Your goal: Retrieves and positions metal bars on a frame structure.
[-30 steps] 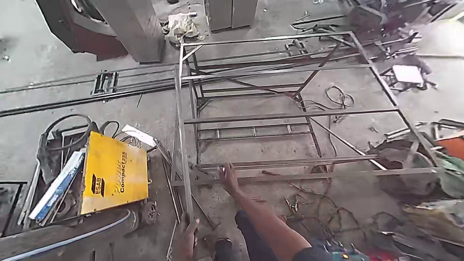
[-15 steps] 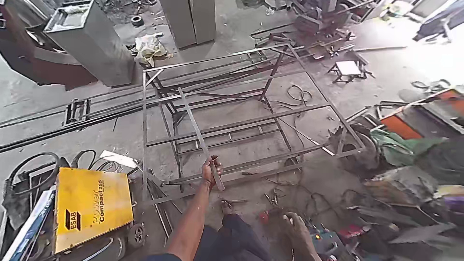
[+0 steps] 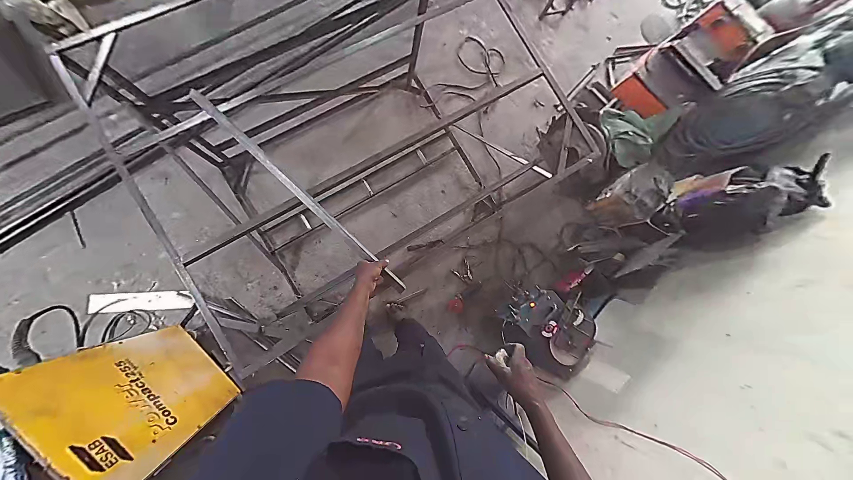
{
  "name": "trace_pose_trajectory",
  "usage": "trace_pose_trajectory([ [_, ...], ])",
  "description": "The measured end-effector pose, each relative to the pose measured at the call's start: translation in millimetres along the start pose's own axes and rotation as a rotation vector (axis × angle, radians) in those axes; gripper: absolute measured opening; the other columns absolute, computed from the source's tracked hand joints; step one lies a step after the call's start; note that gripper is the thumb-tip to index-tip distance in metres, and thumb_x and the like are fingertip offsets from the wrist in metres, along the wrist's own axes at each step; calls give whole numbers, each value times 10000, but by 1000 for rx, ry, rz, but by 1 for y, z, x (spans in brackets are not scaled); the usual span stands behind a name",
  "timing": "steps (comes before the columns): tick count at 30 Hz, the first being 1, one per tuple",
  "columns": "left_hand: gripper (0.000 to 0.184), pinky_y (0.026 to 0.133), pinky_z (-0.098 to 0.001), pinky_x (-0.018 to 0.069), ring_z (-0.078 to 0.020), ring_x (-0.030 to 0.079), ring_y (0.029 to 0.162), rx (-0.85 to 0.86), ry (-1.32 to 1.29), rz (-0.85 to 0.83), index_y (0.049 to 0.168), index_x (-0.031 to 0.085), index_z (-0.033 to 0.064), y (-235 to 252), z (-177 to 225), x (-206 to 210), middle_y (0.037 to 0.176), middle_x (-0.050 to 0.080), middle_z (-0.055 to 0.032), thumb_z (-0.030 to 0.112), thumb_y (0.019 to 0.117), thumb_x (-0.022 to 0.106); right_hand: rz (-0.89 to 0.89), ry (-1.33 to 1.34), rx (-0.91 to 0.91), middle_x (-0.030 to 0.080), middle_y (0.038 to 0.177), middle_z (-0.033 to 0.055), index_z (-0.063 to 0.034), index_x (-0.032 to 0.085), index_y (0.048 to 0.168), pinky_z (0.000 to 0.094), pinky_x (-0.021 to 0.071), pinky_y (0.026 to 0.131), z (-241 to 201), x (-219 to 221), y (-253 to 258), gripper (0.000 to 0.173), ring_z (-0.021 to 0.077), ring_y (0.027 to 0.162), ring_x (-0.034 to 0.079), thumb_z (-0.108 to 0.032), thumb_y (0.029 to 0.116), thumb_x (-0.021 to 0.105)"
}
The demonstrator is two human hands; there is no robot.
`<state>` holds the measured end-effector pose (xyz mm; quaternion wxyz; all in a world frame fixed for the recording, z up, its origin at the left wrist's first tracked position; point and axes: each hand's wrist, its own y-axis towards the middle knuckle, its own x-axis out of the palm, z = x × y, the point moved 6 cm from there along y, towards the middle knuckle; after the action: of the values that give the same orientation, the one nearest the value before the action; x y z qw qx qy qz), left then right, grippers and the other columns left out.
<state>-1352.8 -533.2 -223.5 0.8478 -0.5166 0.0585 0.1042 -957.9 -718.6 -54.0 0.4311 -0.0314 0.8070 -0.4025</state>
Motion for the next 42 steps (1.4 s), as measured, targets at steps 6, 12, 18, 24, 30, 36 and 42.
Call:
trace_pose_trajectory([
  [6,718,1007,-622,508,-412,646,1182,173,621,-120,1315,593,-38,-56,13,-22,1254,658,-273,548,913,695,-112,144,-278,696,1120,106,-67,611,1289,463,566,913,-119,36,-3,686,221,1010,678,-490,791,816],
  [12,392,693,-325,554,-113,626,723,407,270,-742,1125,646,2,-192,18,-40,879,670,-61,368,988,679,-308,277,-486,698,1021,89,-49,496,1339,435,623,779,-238,96,-25,746,195,851,711,-434,805,846],
  [18,274,588,-280,475,-84,532,620,457,170,-706,952,578,72,-205,22,-116,754,574,11,225,880,794,-570,124,-709,688,1159,67,-88,527,1370,396,578,918,-275,124,-53,645,151,1004,682,-462,896,756],
  [24,158,498,-229,486,-65,539,553,541,-467,-207,1153,508,140,-185,114,-322,793,607,2,73,1013,536,-453,103,-541,632,1351,143,-136,614,1396,498,535,999,-173,78,22,461,270,1179,638,-351,988,624],
  [30,480,654,-335,573,-158,663,760,575,-405,346,1359,484,142,-185,146,-472,1059,674,-71,350,981,694,-410,151,-403,692,948,52,-98,709,1136,369,539,722,-97,63,57,227,140,778,631,-251,1011,597],
  [36,405,695,-397,588,-208,662,782,428,-158,372,1353,518,9,-176,8,-410,1070,661,-147,258,1045,603,-460,283,-253,662,847,107,-26,657,1202,380,541,611,-198,106,68,277,191,650,612,-231,1053,543],
  [42,396,830,-520,591,-324,705,892,-1,230,251,1276,597,-33,-176,-225,-344,1085,691,-224,265,1020,648,-219,-40,-261,725,1096,153,-132,724,1187,597,535,898,-319,144,110,357,329,1011,696,-376,1019,526],
])
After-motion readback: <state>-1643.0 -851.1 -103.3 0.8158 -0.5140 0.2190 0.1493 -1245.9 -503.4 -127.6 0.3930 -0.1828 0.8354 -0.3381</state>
